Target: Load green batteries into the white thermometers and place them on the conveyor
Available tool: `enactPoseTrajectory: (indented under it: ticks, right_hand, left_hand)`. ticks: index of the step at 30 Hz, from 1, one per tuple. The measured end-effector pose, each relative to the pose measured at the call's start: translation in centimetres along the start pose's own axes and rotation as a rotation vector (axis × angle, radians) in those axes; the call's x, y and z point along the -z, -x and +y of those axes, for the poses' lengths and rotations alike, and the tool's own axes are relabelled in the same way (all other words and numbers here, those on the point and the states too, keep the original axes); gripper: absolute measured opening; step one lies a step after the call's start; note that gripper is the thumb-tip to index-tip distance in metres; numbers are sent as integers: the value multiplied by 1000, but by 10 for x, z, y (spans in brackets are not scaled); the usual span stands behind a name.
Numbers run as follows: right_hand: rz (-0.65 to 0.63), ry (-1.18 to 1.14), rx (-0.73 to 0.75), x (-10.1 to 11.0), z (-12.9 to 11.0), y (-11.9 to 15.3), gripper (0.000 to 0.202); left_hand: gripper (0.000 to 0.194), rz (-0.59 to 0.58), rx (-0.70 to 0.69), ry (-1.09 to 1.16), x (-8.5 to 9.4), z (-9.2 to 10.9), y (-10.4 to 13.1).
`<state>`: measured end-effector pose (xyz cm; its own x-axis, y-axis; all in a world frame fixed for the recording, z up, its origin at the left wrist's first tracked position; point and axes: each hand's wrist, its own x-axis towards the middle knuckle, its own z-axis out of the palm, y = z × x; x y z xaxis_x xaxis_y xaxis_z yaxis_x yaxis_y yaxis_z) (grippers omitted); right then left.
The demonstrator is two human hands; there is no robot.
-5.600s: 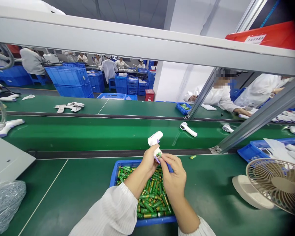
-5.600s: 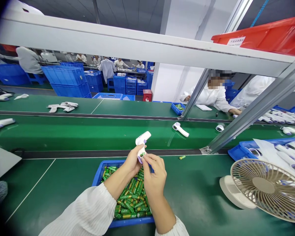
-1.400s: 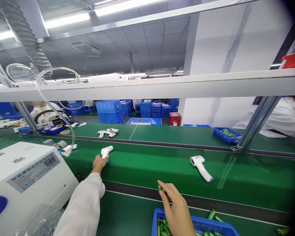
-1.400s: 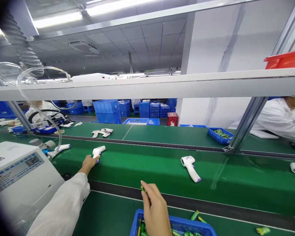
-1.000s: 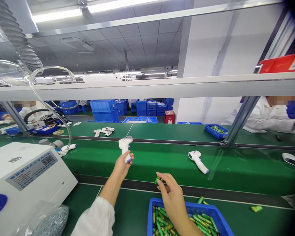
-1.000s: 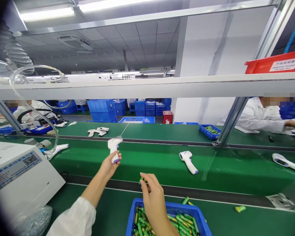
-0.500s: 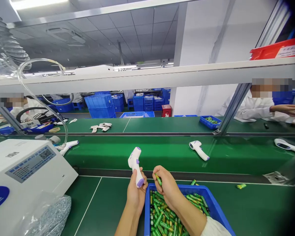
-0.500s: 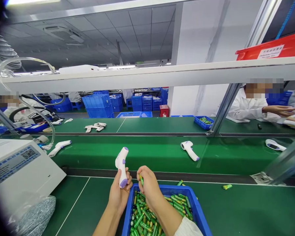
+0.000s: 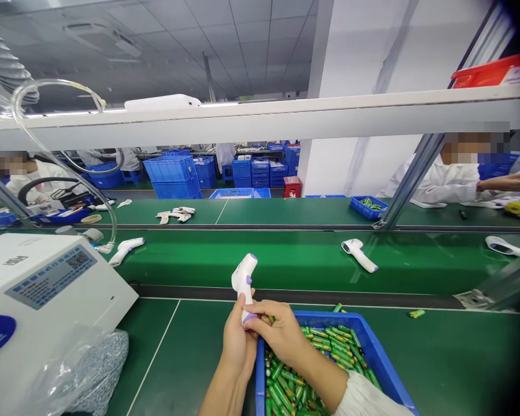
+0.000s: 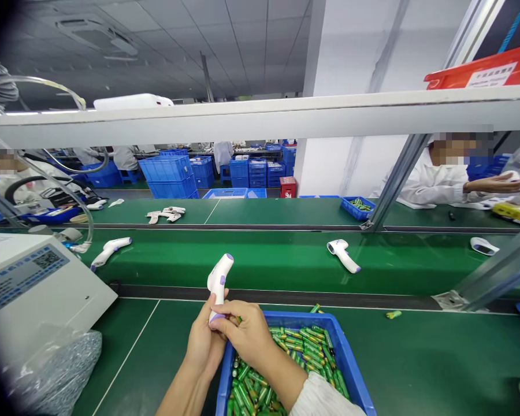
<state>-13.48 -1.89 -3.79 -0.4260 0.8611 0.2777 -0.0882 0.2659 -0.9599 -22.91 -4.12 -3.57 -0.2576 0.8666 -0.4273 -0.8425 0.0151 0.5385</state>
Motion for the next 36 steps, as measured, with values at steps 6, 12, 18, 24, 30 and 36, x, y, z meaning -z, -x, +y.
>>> enactPoseTrajectory:
  ticks: [6,12,18,24,30,36]
  right_hand:
    - [34,122,87,4,5,-1,17]
    - [-70,229,173,12,2,3,17]
    - [62,-403,-192,18,-4,-3,24]
    - [98,-449,-234,22,-12,-9,10]
    - [222,-196,-20,19,-27,-5,21]
    - [179,-49,38,23,-24,-1,10]
  left_hand:
    - [26,68,13,39,-8,-1,6]
    - [32,50,-143,80,-1,1,-5]
    - [31,-80,-137,52,-5,0,4]
    - [24,-166,-33,98,-8,-6,15]
    - [25,-197,40,170,-11,-7,16]
    - [24,-241,206,231,-10,-6,13]
